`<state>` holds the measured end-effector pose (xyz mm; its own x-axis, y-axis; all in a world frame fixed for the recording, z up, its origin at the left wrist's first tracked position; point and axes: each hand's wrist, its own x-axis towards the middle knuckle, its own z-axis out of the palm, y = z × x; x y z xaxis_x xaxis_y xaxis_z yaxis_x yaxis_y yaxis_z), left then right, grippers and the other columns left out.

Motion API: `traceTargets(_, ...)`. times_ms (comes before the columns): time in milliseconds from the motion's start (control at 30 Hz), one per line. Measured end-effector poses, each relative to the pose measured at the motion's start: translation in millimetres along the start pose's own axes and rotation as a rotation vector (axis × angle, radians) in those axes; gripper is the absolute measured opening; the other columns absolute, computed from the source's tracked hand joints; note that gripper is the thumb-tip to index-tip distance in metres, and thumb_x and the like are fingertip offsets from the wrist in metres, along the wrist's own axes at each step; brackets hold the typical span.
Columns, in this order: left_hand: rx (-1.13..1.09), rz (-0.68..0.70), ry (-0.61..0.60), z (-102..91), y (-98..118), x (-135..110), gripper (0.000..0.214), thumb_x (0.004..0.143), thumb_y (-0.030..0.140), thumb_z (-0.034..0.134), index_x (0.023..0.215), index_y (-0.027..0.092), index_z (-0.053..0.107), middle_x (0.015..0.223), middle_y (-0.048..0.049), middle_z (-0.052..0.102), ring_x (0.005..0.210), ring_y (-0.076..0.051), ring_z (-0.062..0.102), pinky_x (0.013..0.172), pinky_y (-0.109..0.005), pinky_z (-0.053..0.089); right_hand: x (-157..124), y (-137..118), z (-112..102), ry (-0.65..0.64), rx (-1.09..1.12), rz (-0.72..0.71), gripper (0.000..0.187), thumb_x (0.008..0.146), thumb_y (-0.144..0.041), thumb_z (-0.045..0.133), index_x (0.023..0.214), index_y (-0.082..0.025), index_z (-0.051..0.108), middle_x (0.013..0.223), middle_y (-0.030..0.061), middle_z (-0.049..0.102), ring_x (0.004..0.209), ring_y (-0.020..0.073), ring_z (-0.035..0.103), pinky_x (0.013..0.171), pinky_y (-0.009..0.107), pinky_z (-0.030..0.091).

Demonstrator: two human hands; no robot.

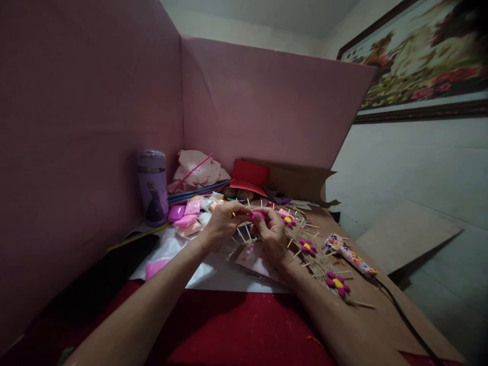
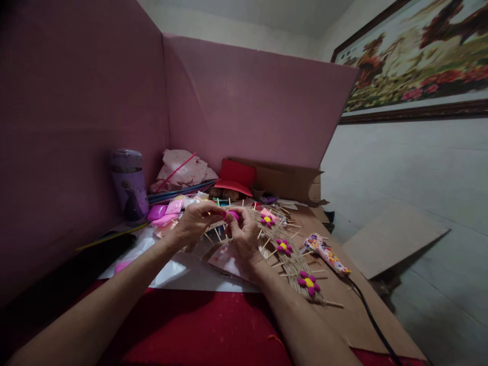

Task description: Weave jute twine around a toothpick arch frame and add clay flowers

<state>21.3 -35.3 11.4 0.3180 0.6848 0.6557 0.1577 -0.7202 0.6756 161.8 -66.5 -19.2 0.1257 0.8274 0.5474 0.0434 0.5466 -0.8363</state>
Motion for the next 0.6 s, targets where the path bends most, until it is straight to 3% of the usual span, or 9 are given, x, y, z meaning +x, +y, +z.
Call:
traceTargets(167,0.106,0.052,-0.007,1.2,0.7,-0.4,0.011,0.077,0.019,0.059,0.081,0.017,0.069,0.076,-0.0027,0.070,0.068,-0.013,0.060,0.064,-0.023,0.046,-0.2,4.3,-1.4,-0.033,-0.054,-0.037,0.022,0.084,-0.041,0.055,0.092,-0.020,0.056,0.071,-0.0019,0.056,0.053,0.0101,0.050,0.049,0.023,0.040)
traceTargets(600,0.126,0.021,-0.046,2.0,-0.8,-1.1,0.009,0.077,0.018,0.056,0.078,0.014,0.064,0.069,-0.0020,0.064,0.062,-0.011,0.056,0.059,-0.022,0.043,0.0,5.0,-1.1,-0.033,-0.036,-0.033,0.023,0.083,-0.041,0.055,0.091,-0.020,0.056,0.073,-0.0014,0.057,0.053,0.0102,0.051,0.048,0.023,0.041)
